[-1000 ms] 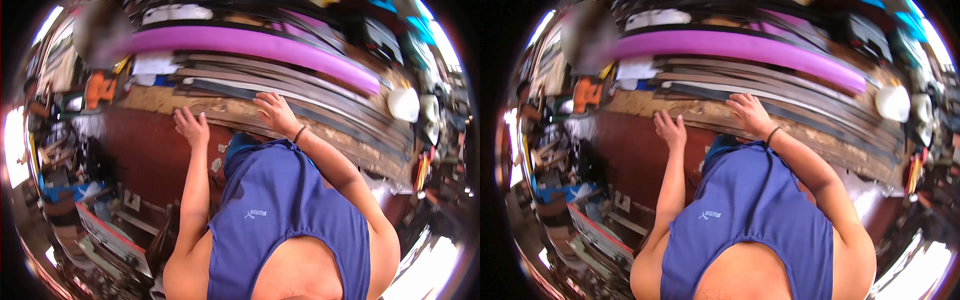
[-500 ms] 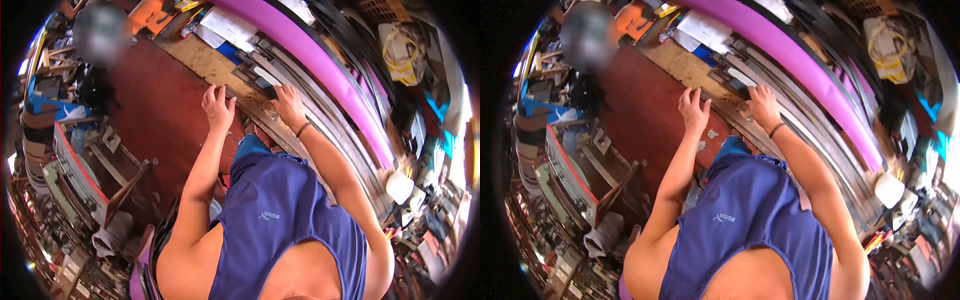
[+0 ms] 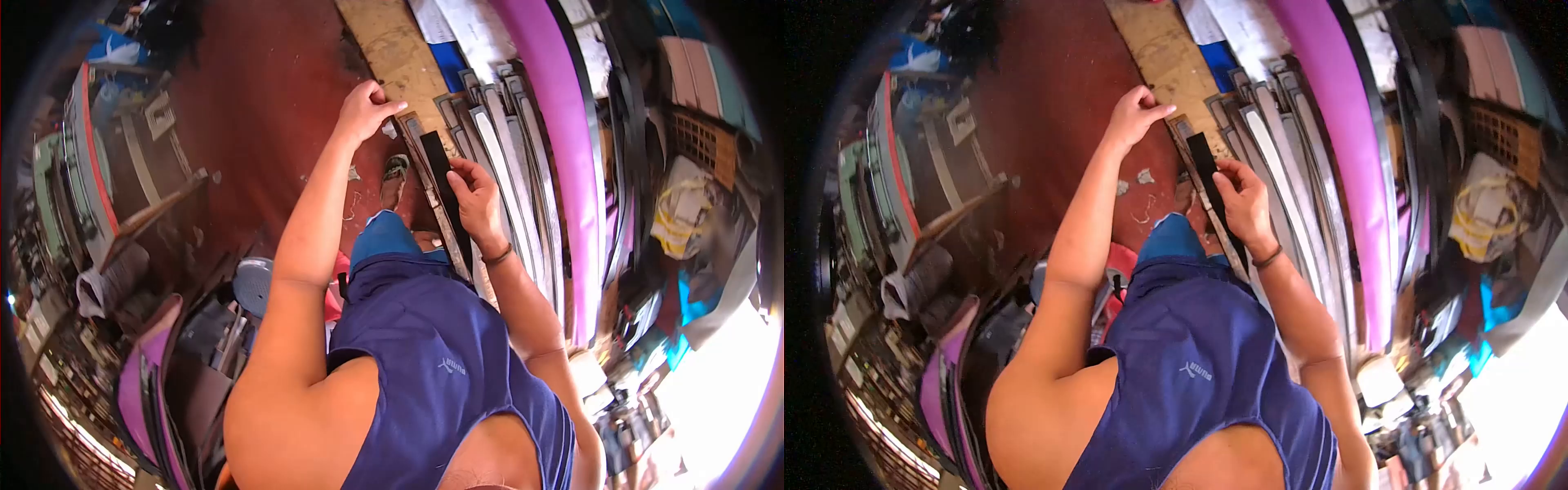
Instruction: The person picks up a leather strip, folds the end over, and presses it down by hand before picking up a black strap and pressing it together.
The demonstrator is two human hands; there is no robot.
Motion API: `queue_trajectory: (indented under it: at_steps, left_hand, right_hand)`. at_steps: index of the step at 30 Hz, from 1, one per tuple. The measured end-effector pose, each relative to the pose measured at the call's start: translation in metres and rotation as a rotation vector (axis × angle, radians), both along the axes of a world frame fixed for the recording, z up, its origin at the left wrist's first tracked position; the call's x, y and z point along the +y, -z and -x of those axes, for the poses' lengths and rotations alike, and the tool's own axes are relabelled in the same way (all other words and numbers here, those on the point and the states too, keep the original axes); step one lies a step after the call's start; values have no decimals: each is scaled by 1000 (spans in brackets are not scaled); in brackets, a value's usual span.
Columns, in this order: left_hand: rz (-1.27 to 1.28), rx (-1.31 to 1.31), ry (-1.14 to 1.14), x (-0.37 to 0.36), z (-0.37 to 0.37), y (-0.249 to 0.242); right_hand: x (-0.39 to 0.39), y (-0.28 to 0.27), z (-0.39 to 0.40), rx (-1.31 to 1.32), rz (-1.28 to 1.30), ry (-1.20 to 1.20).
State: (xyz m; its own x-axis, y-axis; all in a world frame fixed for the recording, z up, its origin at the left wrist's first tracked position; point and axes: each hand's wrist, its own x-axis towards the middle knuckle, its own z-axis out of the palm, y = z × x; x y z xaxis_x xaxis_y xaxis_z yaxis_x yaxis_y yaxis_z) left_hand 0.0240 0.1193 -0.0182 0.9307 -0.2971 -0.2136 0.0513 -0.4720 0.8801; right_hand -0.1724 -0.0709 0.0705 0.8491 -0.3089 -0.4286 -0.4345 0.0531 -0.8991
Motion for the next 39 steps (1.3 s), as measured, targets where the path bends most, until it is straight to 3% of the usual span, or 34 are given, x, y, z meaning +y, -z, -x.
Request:
queue_trajectory:
  at_steps: [2,15,39]
  left_hand:
    - [27,96,45,1,-5,-12]
    - [-37,66,49,1,-6,-18]
    - [6,97,40,-1,-5,-23]
  right_hand:
    - [3,5,-15,12,-33,-1]
    - [8,43,-39,-1,14,-24]
    - [11,37,-45,87,-44,-17]
